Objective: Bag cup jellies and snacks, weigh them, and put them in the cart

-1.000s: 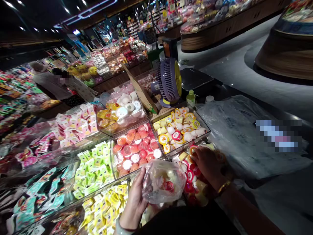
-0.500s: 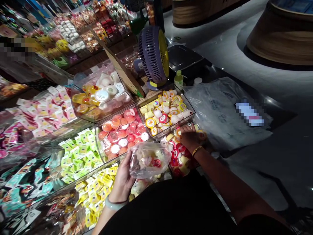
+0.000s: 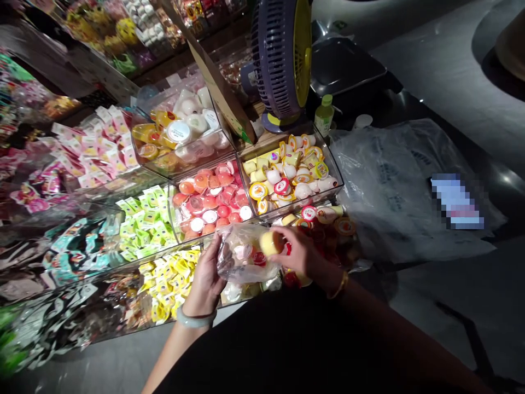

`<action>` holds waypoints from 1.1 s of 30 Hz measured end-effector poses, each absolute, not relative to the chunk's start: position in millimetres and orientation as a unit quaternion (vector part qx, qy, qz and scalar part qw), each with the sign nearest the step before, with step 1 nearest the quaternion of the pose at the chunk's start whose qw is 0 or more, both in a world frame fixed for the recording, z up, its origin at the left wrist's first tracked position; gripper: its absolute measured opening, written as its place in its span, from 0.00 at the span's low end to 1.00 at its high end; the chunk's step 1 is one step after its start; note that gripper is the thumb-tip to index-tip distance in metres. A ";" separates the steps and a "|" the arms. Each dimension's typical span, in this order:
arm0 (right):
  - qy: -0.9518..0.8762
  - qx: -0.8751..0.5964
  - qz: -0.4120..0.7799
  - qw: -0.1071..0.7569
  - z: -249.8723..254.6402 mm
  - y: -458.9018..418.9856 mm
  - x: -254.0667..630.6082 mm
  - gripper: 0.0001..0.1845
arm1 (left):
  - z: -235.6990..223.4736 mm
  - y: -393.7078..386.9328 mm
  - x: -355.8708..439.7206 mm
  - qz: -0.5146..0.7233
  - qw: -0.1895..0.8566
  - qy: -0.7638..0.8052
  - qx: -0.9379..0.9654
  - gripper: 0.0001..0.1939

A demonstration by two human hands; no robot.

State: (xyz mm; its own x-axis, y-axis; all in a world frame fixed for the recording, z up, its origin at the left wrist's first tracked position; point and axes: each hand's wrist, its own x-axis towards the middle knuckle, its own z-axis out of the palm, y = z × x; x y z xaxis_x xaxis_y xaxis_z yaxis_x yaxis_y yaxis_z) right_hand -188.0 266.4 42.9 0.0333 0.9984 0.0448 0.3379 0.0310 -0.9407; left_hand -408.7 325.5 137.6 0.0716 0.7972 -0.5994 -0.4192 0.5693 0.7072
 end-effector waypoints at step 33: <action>-0.753 -0.651 0.095 0.037 -36.2 288.7 -32.0 0.29 | 151.8 258.1 -392.3 0.601 0.627 0.478 0.132 0.13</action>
